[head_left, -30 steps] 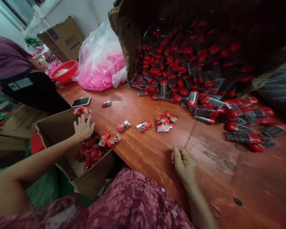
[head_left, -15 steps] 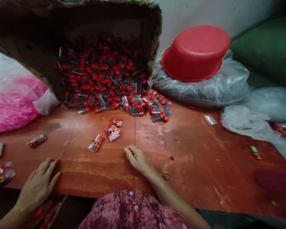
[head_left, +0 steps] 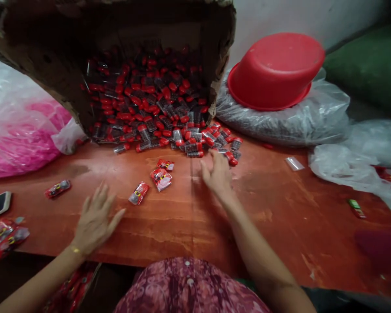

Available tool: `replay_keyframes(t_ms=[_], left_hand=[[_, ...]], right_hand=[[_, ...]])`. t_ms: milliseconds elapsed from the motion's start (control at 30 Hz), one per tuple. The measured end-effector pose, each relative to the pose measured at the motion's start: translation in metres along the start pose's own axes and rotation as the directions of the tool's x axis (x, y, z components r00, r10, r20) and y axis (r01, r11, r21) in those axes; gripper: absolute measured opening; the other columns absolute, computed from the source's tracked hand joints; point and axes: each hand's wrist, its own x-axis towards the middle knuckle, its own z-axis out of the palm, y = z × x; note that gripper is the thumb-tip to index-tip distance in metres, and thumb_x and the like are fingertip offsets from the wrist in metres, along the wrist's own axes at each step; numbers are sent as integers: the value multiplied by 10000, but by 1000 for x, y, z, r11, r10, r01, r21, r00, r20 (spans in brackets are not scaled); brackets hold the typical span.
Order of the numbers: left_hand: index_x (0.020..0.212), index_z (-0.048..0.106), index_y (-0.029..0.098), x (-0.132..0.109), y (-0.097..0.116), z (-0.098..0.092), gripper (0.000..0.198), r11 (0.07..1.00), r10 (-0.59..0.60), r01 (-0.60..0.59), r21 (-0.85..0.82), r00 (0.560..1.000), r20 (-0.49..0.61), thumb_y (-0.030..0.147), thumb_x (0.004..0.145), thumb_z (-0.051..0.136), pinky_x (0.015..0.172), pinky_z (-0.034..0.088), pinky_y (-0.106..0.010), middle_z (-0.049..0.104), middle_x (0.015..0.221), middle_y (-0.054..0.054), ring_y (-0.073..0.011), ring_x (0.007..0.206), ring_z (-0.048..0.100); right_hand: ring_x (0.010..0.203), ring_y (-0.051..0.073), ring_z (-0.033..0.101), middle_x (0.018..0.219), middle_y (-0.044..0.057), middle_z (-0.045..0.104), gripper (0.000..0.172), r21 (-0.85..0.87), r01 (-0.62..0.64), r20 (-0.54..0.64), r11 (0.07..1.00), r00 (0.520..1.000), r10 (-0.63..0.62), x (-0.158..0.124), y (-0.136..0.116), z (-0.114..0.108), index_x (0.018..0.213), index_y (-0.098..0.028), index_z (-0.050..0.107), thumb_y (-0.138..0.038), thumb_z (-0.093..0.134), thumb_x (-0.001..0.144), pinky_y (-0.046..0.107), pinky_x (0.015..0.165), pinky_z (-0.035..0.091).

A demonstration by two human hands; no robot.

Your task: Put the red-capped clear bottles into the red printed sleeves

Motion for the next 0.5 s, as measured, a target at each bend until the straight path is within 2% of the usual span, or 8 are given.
replay_keyframes(t_ms=[100,200,267,333,500], left_hand=[[1244,507,145,34,27,16,536,997,72,-72,-4,996,47,473,834,399,1028,294,-509,384,1409,-197,-347,1310,332],[1254,504,154,46,35,29,519,992,106,-97,-75,987,124,457,851,379,1024,325,-477,489,1338,-162,-316,1273,399],[1277,478,155,44,32,34,494,989,100,-82,-125,983,153,407,875,338,1023,342,-445,538,1298,-132,-277,1253,432],[1289,461,164,39,26,36,472,988,84,-61,-144,984,159,353,886,308,1021,349,-428,542,1297,-116,-252,1242,449],[1254,500,117,32,1,29,468,998,18,-10,-54,986,165,286,868,294,1024,320,-450,545,1281,-161,-283,1219,466]], right_hand=[[1156,330,412,1298,192,443,521,-210,76,16,975,997,-74,55,15,13,1249,-135,445,-459,444,841,494,930,340],[1148,361,393,1304,195,442,516,-296,219,204,930,965,-163,79,19,35,1236,-141,484,-478,439,848,518,916,303],[1112,358,409,1289,188,463,478,-320,274,288,907,940,-182,75,18,47,1226,-157,503,-459,413,867,528,898,287],[1098,351,413,1311,182,449,441,-336,301,321,893,928,-192,61,17,51,1224,-173,510,-426,402,880,531,890,277],[1097,299,442,1341,164,440,376,-332,315,362,889,913,-189,10,21,35,1216,-196,528,-343,393,898,479,911,291]])
